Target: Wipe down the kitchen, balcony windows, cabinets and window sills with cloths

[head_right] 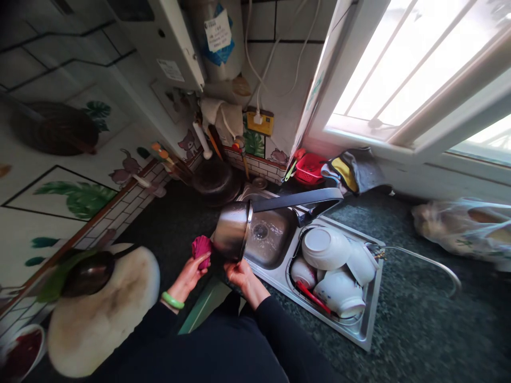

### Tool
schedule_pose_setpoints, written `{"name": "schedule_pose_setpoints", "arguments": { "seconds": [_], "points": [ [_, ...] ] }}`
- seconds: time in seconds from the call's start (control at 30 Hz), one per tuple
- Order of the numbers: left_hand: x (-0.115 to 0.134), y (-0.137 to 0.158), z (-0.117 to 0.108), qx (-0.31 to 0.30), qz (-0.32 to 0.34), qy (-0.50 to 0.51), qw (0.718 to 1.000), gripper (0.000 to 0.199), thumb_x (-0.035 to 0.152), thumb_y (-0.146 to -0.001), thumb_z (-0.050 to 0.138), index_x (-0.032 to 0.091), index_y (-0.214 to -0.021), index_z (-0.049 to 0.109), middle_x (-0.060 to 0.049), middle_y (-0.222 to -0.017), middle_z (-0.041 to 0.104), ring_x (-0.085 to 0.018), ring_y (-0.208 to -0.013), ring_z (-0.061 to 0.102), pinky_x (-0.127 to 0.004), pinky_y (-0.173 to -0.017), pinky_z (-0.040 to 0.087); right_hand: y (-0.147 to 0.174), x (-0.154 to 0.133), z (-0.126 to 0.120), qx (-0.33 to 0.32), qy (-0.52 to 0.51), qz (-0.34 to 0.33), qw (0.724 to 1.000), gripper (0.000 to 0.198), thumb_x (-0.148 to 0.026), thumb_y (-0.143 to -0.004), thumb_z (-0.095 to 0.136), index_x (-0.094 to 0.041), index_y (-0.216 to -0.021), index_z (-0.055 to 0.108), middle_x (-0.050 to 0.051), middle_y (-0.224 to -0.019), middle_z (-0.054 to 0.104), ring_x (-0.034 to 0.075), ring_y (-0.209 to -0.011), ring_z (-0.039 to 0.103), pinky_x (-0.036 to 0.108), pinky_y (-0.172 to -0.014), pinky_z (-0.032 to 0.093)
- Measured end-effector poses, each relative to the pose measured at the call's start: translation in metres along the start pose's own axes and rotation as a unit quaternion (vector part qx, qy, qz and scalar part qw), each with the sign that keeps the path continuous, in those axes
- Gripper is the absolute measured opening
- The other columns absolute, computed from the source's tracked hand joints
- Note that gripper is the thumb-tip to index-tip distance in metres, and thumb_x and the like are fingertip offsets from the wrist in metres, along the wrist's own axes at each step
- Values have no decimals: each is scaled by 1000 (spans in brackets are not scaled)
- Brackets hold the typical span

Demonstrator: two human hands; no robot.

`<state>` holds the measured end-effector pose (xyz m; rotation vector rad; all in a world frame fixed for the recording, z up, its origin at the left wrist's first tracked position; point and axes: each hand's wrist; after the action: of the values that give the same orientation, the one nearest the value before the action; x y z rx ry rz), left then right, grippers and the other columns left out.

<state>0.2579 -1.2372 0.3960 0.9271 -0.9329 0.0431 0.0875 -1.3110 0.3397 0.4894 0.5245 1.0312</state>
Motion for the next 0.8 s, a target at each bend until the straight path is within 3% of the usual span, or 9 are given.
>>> {"name": "schedule_pose_setpoints", "arguments": {
  "seconds": [0.47,0.7,0.8],
  "points": [
    [0,-3,6,-10,7,-15,1000,30,17,-62,97,13,-78,72,2,-61,65,-8,-50,59,-14,-40,33,19,-12,7,52,46,-22,997,41,-4,-83,66,-26,-69,34,-11,-59,35,6,-51,32,10,-43,32],
    [-2,-3,9,-17,9,-16,1000,31,20,-63,96,12,-79,72,2,-59,64,-8,-51,58,-15,-41,32,14,-39,-16,153,45,-62,985,30,-7,-89,66,-22,-72,46,-10,-60,42,5,-52,38,11,-45,34],
    [-3,-2,10,-18,9,-14,1000,32,21,-62,97,13,-78,71,2,-59,64,-8,-51,57,-15,-42,32,11,-54,-35,200,48,-105,973,21,-17,-97,68,-18,-80,56,-9,-64,46,5,-51,40,13,-45,37]
  ]
}}
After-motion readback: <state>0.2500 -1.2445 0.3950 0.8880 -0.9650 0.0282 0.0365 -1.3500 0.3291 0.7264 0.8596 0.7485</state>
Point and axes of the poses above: each hand's wrist, its own y-axis away from the middle knuckle, its own z-axis out of the palm, x = y × z
